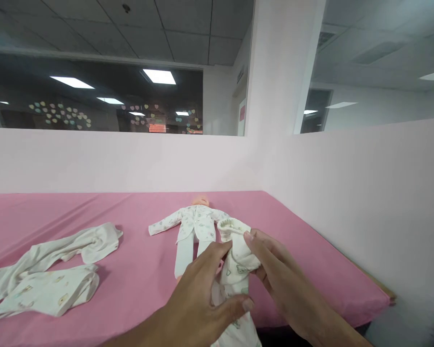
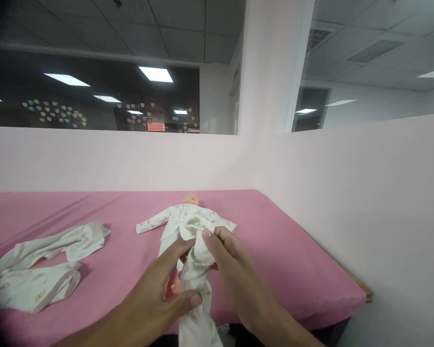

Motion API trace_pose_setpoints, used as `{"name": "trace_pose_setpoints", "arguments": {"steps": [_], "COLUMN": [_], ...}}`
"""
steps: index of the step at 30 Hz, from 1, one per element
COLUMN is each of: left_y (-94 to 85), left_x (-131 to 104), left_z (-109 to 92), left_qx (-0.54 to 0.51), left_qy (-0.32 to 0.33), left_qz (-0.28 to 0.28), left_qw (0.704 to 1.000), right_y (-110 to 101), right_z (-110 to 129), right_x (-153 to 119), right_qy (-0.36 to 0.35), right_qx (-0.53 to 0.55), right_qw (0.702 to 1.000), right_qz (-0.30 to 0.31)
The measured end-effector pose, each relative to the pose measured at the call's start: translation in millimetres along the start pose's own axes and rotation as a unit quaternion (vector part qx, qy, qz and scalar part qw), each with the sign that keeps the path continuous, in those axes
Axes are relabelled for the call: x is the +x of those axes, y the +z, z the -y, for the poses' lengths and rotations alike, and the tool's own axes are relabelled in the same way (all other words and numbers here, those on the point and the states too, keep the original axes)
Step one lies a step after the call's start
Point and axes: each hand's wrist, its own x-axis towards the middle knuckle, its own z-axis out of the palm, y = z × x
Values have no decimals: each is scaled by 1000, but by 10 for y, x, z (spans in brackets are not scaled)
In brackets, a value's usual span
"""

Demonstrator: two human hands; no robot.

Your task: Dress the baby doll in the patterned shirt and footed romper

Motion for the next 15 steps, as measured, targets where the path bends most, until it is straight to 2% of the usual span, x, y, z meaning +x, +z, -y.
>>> {"name": "trace_pose_setpoints", "arguments": {"steps": [3, 6, 9, 12, 15], "left_y": [6, -24, -66, -109, -156], "left_x": [-2, 60, 91, 81, 66], "left_z": [-30, -33, 10, 100, 147], "left_qx": [3, -11, -33, -31, -10], "left_qy": [-18, -11, -4, -30, -36], "left_qz": [-20, 22, 74, 74, 72], "left_qw": [1000, 1000, 997, 996, 997], "right_y": [15, -15, -104, -195, -213], "right_z": [-47, -124, -211, -251, -240], "right_x": [40, 101, 159, 186, 167], "right_qy": [-10, 4, 10, -4, -8], "right_qx": [-3, -48, -148, -209, -183], "right_qw": [1000, 998, 989, 978, 983], "right_qz": [30, 38, 5, -24, 16]}}
